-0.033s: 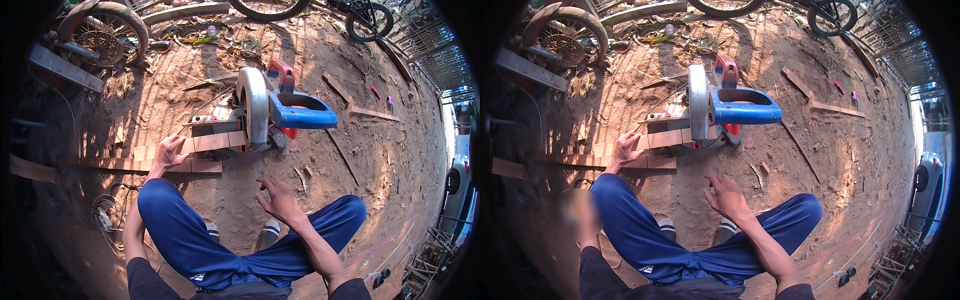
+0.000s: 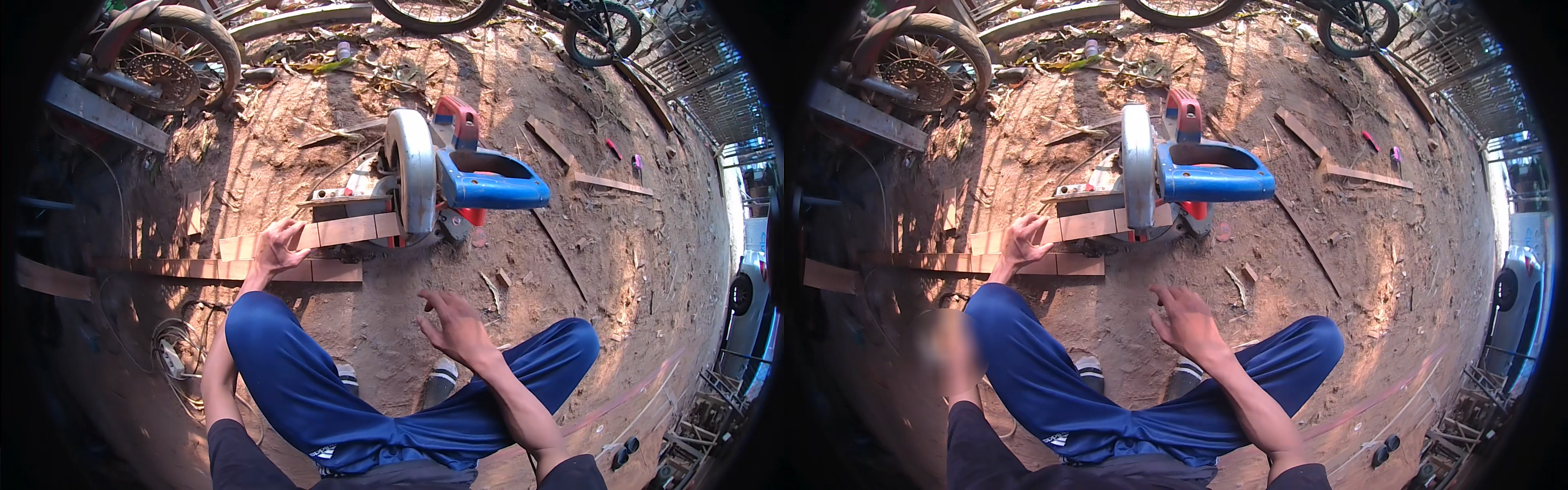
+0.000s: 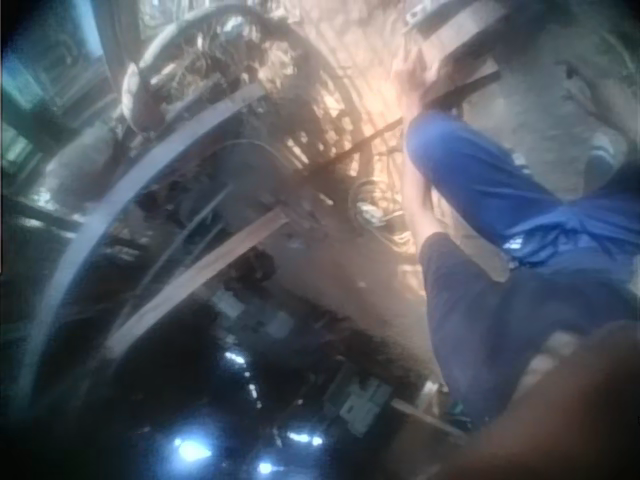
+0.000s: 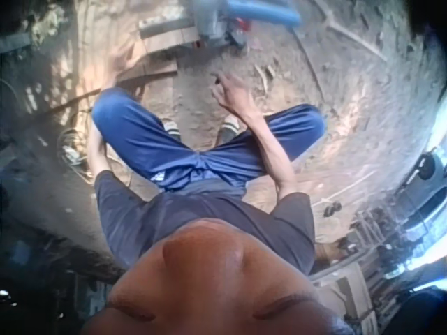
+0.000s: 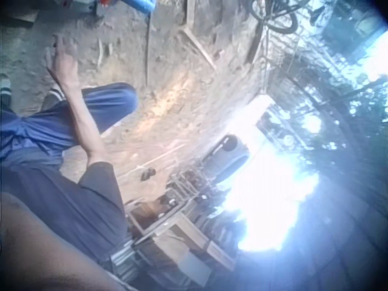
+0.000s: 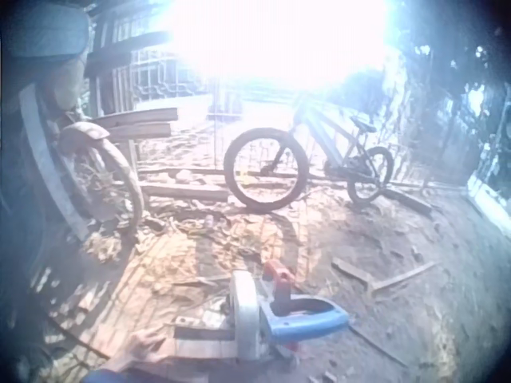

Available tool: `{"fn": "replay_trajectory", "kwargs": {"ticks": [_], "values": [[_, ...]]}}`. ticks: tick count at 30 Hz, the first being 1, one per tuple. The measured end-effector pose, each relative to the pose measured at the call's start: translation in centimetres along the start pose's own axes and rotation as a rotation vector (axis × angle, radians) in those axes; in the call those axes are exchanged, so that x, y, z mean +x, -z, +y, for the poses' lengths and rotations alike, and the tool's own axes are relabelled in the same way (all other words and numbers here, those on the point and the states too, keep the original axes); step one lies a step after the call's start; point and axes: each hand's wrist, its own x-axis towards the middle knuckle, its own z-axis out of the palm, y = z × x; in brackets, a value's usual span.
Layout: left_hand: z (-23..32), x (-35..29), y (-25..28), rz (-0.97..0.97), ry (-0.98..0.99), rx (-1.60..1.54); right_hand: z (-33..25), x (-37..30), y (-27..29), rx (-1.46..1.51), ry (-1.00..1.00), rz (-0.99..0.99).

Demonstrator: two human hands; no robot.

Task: The person uses a miter saw to cut wooden blocks. They position a long piece of wood against the saw fence, lower the blade to make cuts, and then pick up the resulting small rectangular pieces.

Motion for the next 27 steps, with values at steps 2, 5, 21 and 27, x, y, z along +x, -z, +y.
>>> {"fn": "replay_trajectory", "kwargs": {"ticks": [2, 5, 21, 27], "values": [[0.5, 1.3, 0.1, 0.013, -0.049, 0.025, -0.8, -0.3, 0.2, -0.006, 0.011, -0.002], [1.1, 3.2, -0.6, -0.053, -0.025, -0.039, -1.1, -0.8, -0.2, -0.027, 0.019, -0.015], [3.6, 2.7, -1.2, 0.139, -0.116, 0.381, -1.7, -0.8, 0.6, -0.001, 0.065, 0.037], [0.2, 3.0, 0.2, 0.133, -0.007, 0.408, -1.9, 0.5, 2.7, -0.077, 0.141, 0.236]]}}
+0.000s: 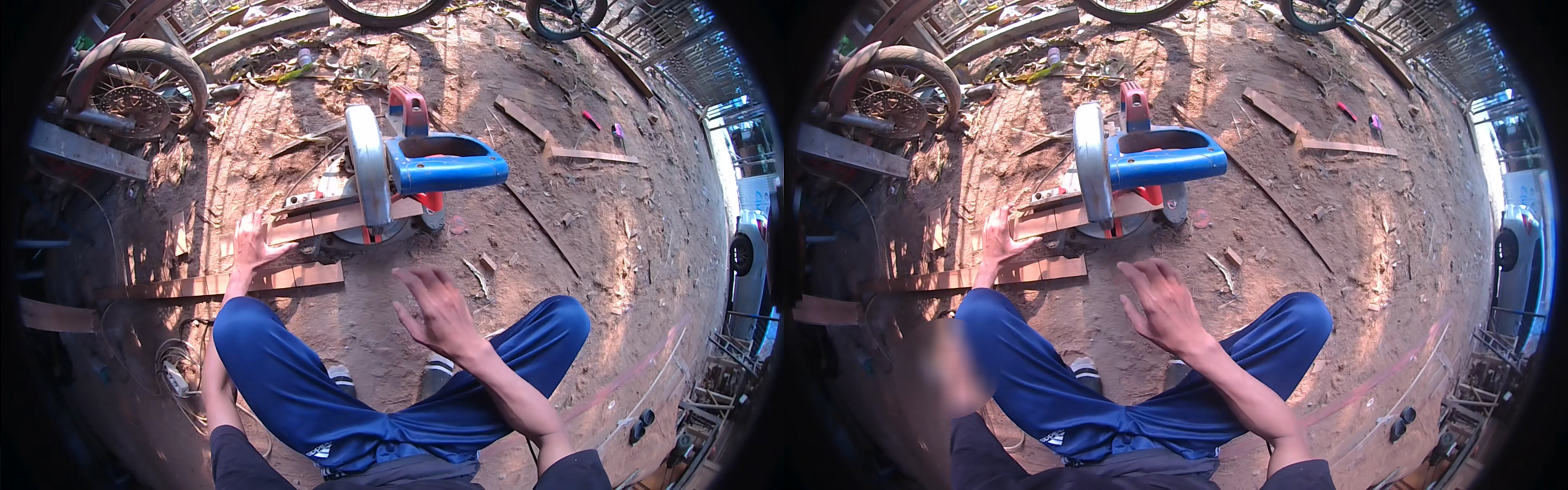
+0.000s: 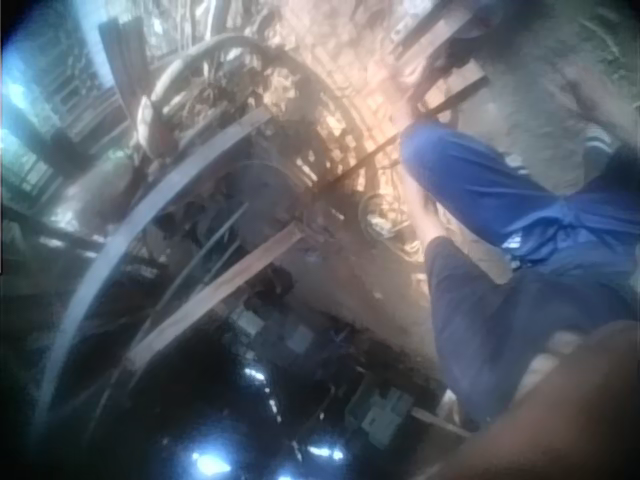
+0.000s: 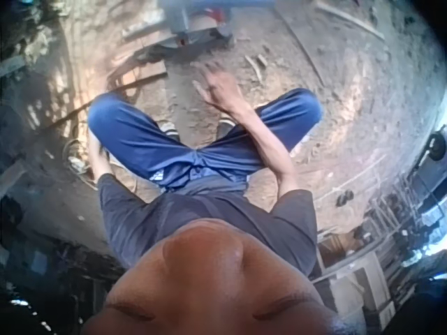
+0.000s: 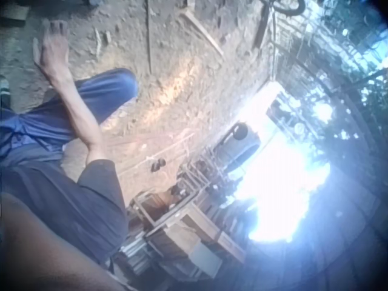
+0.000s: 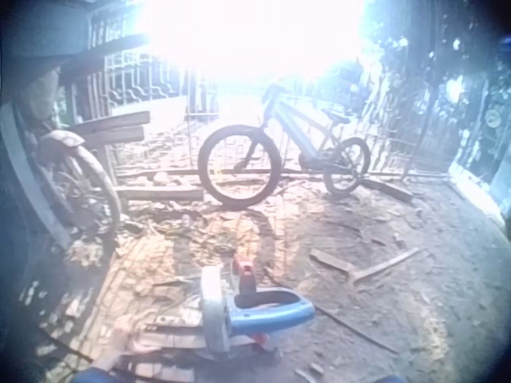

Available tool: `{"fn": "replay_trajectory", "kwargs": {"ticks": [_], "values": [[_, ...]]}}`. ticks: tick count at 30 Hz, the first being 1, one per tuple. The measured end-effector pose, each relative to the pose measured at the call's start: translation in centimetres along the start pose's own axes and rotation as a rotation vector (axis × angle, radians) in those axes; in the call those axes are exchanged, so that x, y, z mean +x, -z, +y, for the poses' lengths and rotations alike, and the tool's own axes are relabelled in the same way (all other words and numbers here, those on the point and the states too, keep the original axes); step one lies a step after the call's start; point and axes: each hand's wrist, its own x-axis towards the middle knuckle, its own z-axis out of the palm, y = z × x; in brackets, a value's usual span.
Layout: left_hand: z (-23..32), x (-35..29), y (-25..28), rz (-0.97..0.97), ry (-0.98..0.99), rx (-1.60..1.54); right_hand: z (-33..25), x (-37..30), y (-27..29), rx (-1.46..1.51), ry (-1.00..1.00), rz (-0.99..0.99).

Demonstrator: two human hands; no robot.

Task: The person uses a miter saw to cut wooden blocks. They position a long piece of wood against the saw fence, lower the blade to make cuts, and then pick up the resulting small rectangular pieces.

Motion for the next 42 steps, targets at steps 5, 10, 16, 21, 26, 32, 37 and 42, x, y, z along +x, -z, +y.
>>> {"fn": "replay_trajectory", "kwargs": {"ticks": [5, 10, 16, 21, 26, 32, 37, 42], "values": [[-2.4, -0.1, 0.7, -0.179, 0.072, -0.003, -0.5, 5.7, 7.4, -0.195, 0.128, 0.295], [-2.7, 1.3, -0.6, -0.422, 0.143, -0.028, 1.1, 10.8, 10.9, -0.4, 0.149, 0.213], [-3.0, 1.1, -1.0, -0.307, 0.142, -0.145, 2.2, 14.4, 10.8, -0.377, 0.164, 0.024], [-0.9, 2.0, 1.0, -0.318, 0.162, -0.167, 2.2, 15.3, 11.1, -0.404, -0.025, -0.121], [-1.2, 2.2, 1.1, -0.402, 0.214, -0.194, 2.1, 14.2, 10.3, -0.403, -0.021, -0.118], [-1.6, 1.9, -0.3, -0.346, 0.177, -0.123, 2.2, 13.8, 10.0, -0.43, -0.029, -0.136], [-1.8, 3.0, 0.1, -0.528, 0.19, -0.068, 3.3, 13.0, 9.0, -0.445, -0.028, -0.105], [-1.3, 5.4, 2.0, -0.878, 0.299, -0.066, 3.6, 10.7, 7.2, -0.48, -0.001, -0.039]]}}
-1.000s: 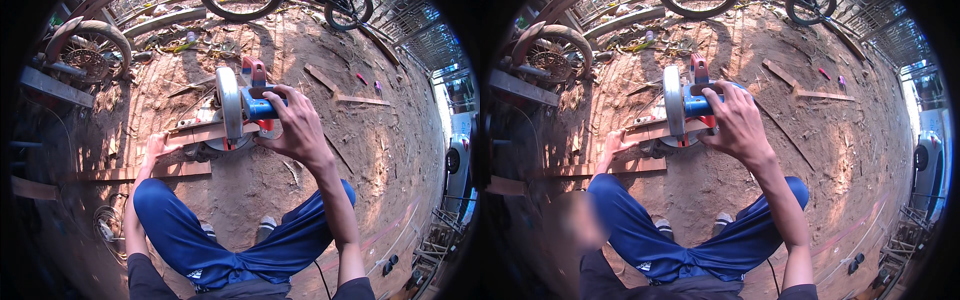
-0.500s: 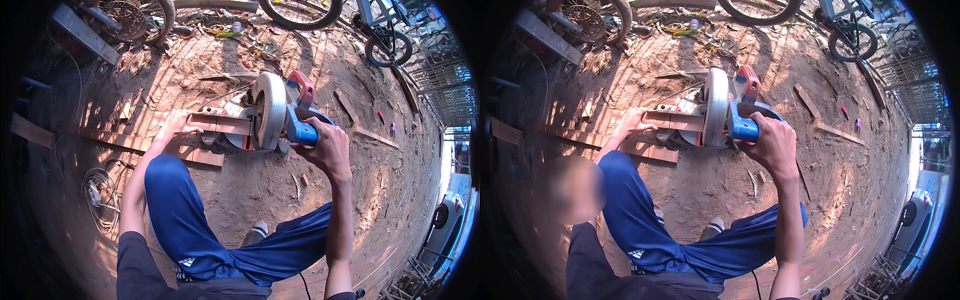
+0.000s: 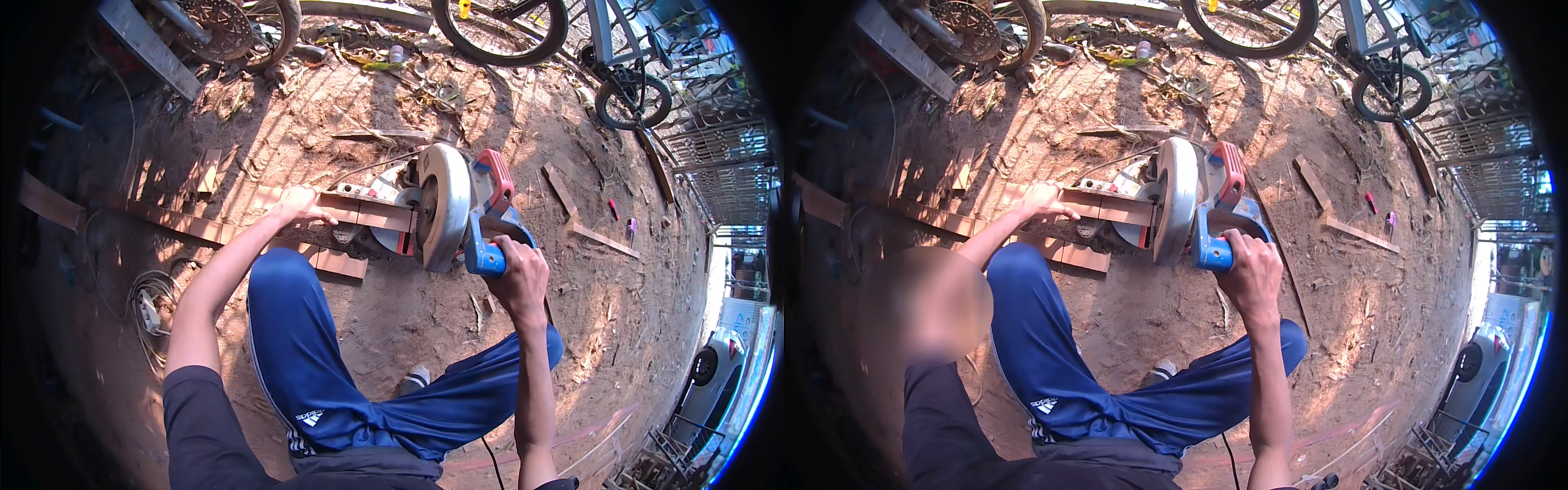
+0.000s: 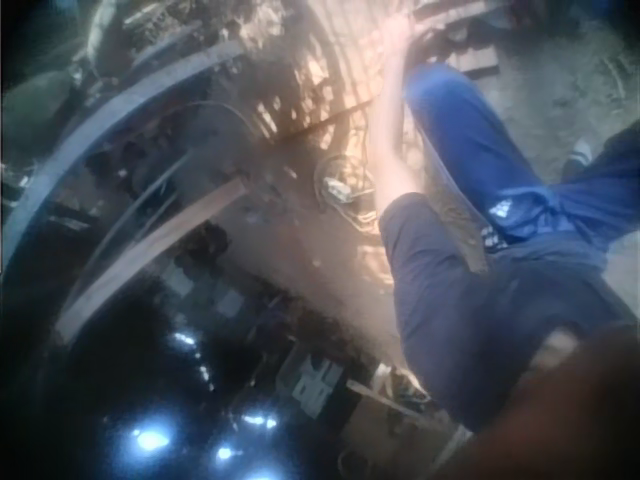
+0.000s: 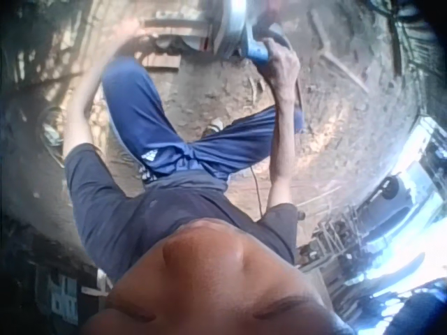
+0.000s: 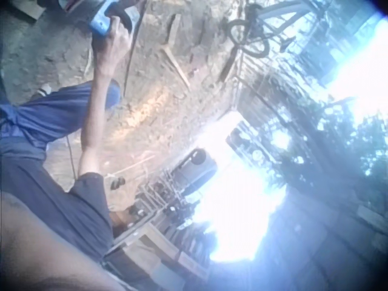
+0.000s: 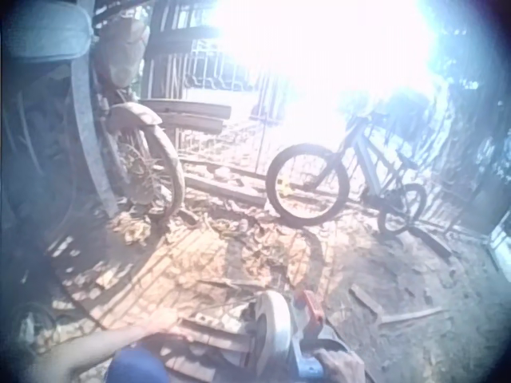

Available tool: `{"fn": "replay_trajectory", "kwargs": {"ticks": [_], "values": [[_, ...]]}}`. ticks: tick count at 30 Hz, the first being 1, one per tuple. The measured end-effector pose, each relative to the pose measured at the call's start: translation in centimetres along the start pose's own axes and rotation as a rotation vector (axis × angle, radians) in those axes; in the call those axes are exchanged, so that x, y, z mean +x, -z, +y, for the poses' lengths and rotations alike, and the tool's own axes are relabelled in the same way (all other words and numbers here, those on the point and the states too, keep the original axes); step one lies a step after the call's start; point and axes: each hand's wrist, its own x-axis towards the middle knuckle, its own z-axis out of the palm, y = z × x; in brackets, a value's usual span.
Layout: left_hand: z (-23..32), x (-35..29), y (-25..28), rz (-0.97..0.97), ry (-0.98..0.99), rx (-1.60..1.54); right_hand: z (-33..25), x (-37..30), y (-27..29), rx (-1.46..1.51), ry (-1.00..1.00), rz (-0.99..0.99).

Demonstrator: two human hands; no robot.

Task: The person uses a miter saw to cut wooden blocks. They position a long piece of wood against the saw fence, lower the blade to make cuts, and then pick up the resulting small rectangular pieces.

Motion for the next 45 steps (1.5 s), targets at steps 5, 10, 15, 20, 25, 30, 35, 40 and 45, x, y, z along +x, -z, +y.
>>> {"fn": "replay_trajectory", "kwargs": {"ticks": [5, 10, 15, 20, 25, 30, 35, 40, 45], "values": [[0.3, 0.6, 0.8, -0.068, -0.016, 0.038, -0.6, -2.4, -3.2, 0.015, -0.016, 0.088], [2.0, 1.9, 1.7, -0.311, 0.037, -0.001, -1.0, -5.4, -6.8, -0.002, -0.047, 0.202], [1.3, 2.2, 0.2, -0.268, 0.138, -0.114, -1.6, -5.8, -7.6, 0.007, -0.065, 0.2], [2.0, 0.8, -0.7, 0.022, 0.186, -0.058, -1.8, -5.7, -7.5, 0.008, -0.065, 0.206], [1.8, 1.5, -1.3, 0.033, 0.218, -0.114, -1.8, -6.5, -9.2, 0.004, -0.058, 0.261], [2.4, 2.8, -1.9, -0.047, 0.238, -0.078, -1.5, -6.8, -9.1, -0.008, -0.1, 0.224], [-2.3, 4.9, -6.0, 0.01, 0.207, -0.086, -2.5, -6.1, -8.6, 0.001, -0.061, 0.221], [0.3, 3.8, -3.8, 0.069, 0.167, -0.074, -1.4, -6.4, -8.8, -0.017, -0.071, 0.205], [0.3, 2.8, -3.2, 0.129, 0.109, -0.15, -1.6, -6.2, -8.5, 0.007, -0.052, 0.207]]}}
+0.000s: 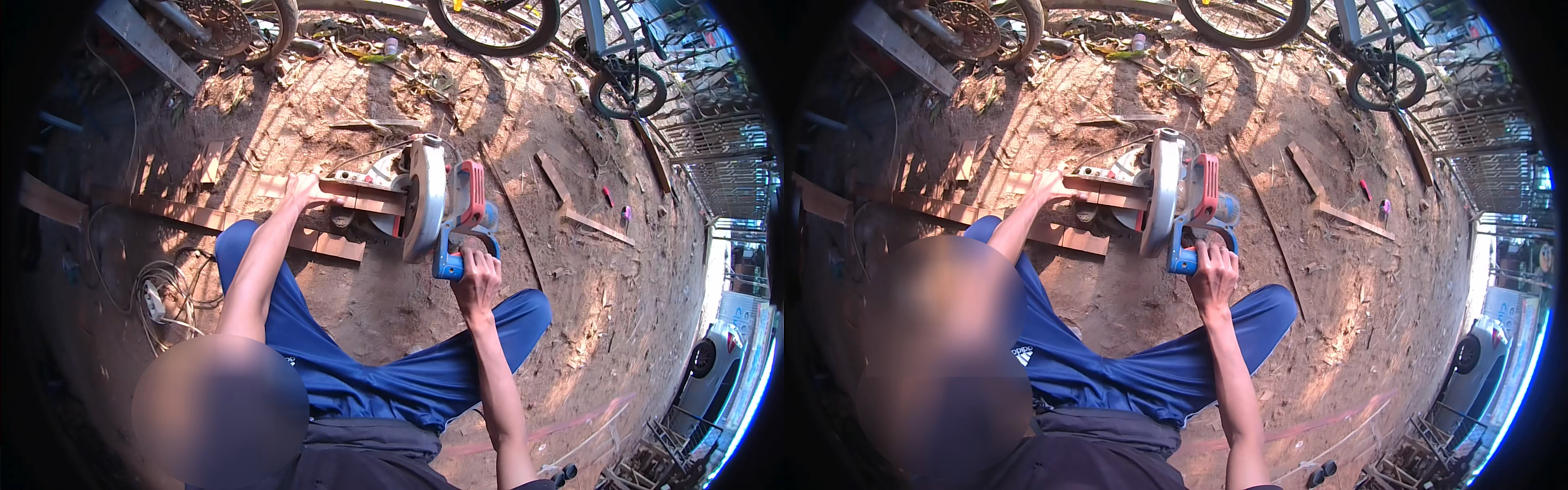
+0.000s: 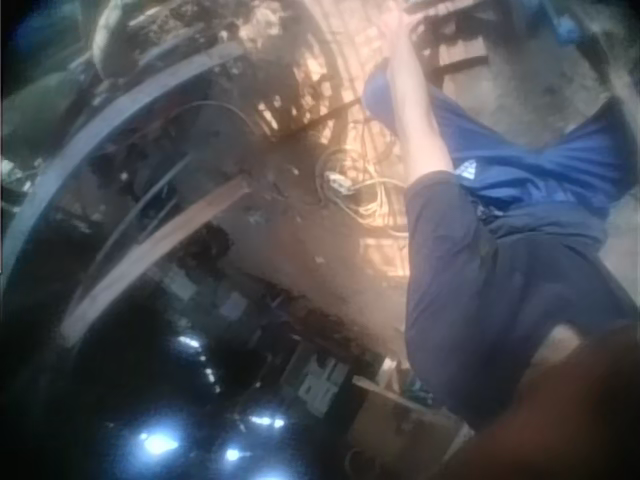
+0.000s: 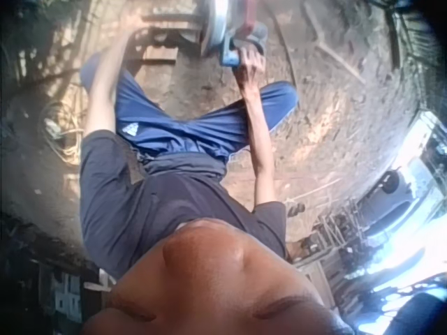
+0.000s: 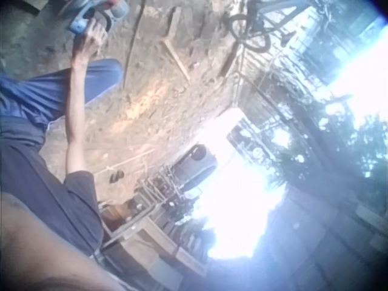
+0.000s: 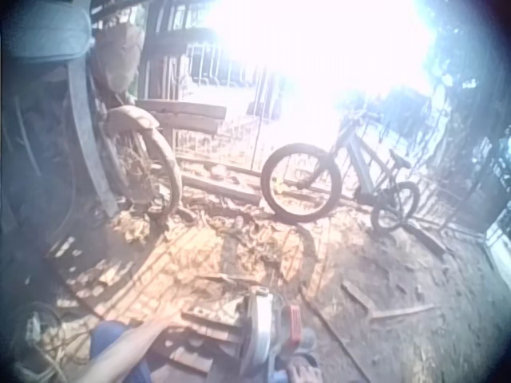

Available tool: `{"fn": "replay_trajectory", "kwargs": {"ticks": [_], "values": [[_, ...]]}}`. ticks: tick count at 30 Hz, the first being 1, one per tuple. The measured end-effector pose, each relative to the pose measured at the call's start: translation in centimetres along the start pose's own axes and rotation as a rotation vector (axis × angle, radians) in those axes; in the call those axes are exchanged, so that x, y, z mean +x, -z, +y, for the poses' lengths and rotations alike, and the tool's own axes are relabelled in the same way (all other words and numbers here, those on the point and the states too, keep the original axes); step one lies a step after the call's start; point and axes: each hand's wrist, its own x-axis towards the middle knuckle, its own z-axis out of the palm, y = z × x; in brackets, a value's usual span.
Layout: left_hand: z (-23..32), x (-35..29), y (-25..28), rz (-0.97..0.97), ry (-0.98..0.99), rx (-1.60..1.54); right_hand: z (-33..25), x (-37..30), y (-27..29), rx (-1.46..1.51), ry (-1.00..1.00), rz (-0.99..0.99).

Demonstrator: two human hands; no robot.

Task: The person uses a miter saw to cut wooden blocks. They position a long piece of wood against the saw fence, lower the blade to make cuts, and then pick up the resulting small rectangular pieces.

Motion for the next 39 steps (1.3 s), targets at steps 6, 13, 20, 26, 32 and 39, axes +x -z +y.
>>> {"fn": "replay_trajectory", "kwargs": {"ticks": [6, 13, 20, 26, 32, 39], "values": [[0.0, 1.0, -0.8, 0.025, 0.009, -0.12, 0.2, -0.2, -0.3, -0.005, 0.001, -0.022], [-0.2, 2.7, -2.2, -0.045, -0.006, -0.077, 0.6, -0.2, 0.1, -0.024, 0.005, -0.024], [1.3, 3.8, -2.9, -0.113, 0.012, -0.126, 2.1, -1.1, 0.0, -0.072, -0.004, -0.028], [-6.0, 4.1, -3.9, -0.053, 0.02, -0.235, -0.5, 0.3, -0.3, 0.002, 0.034, 0.005], [-0.1, 0.9, -0.3, -0.095, 0.012, -0.127, 0.4, -0.1, 0.2, -0.037, 0.012, -0.008], [-1.4, 0.6, 0.2, -0.083, 0.019, -0.152, -0.6, -0.1, -0.3, -0.019, 0.0, 0.032]]}}
